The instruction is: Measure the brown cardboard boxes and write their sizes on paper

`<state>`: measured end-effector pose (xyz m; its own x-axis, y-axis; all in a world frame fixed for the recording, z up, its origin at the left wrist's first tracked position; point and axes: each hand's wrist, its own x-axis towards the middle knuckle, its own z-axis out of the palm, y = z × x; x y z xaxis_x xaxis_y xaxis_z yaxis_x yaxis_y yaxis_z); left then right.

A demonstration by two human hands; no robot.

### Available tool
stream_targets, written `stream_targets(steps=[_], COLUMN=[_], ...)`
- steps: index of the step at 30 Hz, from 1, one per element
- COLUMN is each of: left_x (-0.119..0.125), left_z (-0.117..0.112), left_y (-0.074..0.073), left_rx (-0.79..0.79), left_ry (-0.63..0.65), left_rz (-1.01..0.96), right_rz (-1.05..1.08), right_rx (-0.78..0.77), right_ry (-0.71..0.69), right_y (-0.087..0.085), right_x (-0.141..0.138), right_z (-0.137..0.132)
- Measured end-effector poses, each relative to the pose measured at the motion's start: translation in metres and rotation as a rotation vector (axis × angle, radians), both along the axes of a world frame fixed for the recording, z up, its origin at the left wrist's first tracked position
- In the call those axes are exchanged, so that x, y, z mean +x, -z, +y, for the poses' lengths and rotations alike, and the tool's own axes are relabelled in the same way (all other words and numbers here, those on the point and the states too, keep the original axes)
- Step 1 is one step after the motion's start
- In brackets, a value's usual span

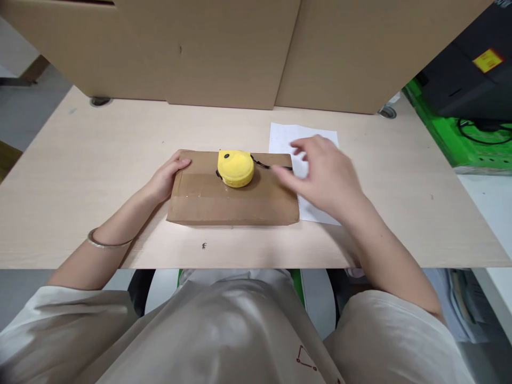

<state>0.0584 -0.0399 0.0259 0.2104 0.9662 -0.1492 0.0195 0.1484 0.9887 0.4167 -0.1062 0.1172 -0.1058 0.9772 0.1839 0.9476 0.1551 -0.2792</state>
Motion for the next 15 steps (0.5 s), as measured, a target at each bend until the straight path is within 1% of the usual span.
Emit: stream_targets(steps=[1,2,3,5,7,10,12,14,15], left_x=[-0.001,-0.001,-0.002,-0.003,-0.003,-0.001,0.000,-0.003,-0.006], left_z=[0.000,0.000,0.000,0.000,-0.001,-0.003,-0.004,-0.003,-0.001], left_y=[0.000,0.000,0.001,0.002,0.002,0.003,0.003,0.003,0.003], left_rx=[0.001,0.002,0.004,0.006,0.009,0.042,0.063,0.090,0.118], left_ry=[0.003,0.004,0.004,0.009,0.023,0.038,0.058,0.063,0.053], left_rz=[0.009,0.019,0.028,0.041,0.049,0.061,0.049,0.057,0.098], right_rz=[0.017,0.011,-0.009,-0.050,-0.050,0.029,0.111,0.205,0.255], right_rx=[-0.003,-0.014,-0.036,-0.076,-0.096,-0.044,0.047,0.162,0.210], right_ry=[-0.130,-0.231,-0.300,-0.356,-0.370,-0.368,-0.323,-0.233,-0.178], right_y=[-0.002,-0.003,-0.001,0.004,0.010,0.020,0.029,0.041,0.048], right_x=[-0.013,-0.026,-0.038,-0.056,-0.066,-0.065,-0.054,-0.035,-0.024], right_z=[0.004,0.008,0.012,0.020,0.025,0.026,0.024,0.023,0.023])
